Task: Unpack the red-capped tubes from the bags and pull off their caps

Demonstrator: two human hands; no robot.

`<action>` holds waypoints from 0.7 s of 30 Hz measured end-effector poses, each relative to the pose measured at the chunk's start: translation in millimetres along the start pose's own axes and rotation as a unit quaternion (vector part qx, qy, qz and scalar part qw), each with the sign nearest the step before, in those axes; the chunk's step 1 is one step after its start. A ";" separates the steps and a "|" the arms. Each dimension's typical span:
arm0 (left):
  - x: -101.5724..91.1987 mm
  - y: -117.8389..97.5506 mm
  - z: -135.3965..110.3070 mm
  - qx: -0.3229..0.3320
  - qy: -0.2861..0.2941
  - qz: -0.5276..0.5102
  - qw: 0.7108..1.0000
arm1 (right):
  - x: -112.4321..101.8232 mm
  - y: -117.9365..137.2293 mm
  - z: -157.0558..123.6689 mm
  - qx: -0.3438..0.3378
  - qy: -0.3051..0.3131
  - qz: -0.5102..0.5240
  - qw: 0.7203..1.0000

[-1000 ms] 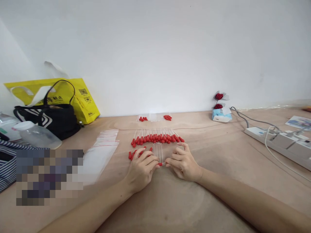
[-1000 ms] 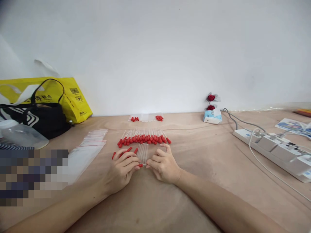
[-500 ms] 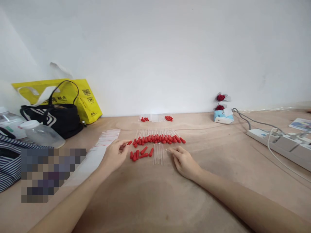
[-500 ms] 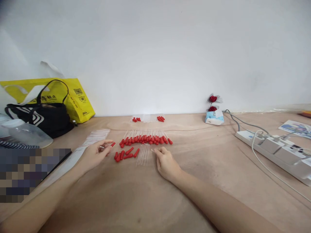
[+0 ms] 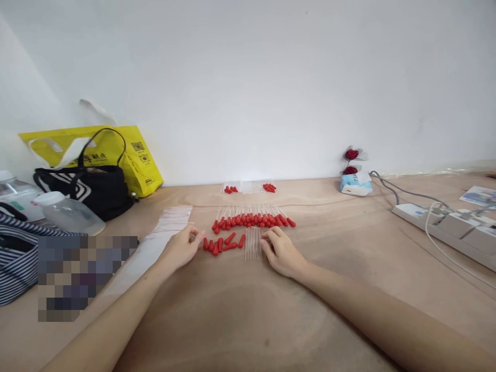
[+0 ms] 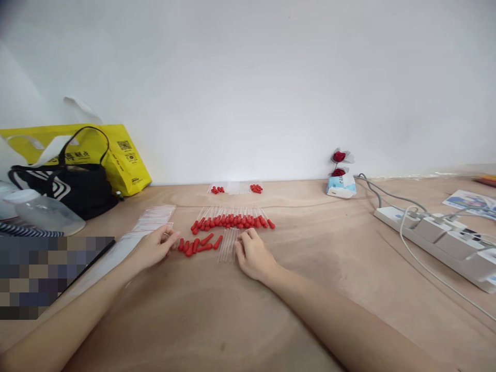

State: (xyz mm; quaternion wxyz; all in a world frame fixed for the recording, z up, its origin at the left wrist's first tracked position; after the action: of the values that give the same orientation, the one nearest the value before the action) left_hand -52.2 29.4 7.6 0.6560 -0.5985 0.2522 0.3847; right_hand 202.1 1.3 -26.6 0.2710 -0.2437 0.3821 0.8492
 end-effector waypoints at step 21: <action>17.1 -17.8 48.1 -0.008 0.009 0.170 0.985 | -37.0 -10.4 -17.6 -0.026 -0.117 0.007 0.993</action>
State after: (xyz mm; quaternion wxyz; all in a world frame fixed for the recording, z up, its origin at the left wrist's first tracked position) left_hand -34.2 80.2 12.2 0.5740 -0.5557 0.3530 0.4870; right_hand 239.6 -16.8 -19.3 0.3019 -0.1470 0.3275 0.8832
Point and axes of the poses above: each hand's wrist, its own z-axis towards the middle knuckle, its own x-axis out of the palm, y = z × x, the point moved 3 cm from there along z, towards the middle knuckle, and after that the axes turned 7 degrees about -y, right-handed, at the moved point
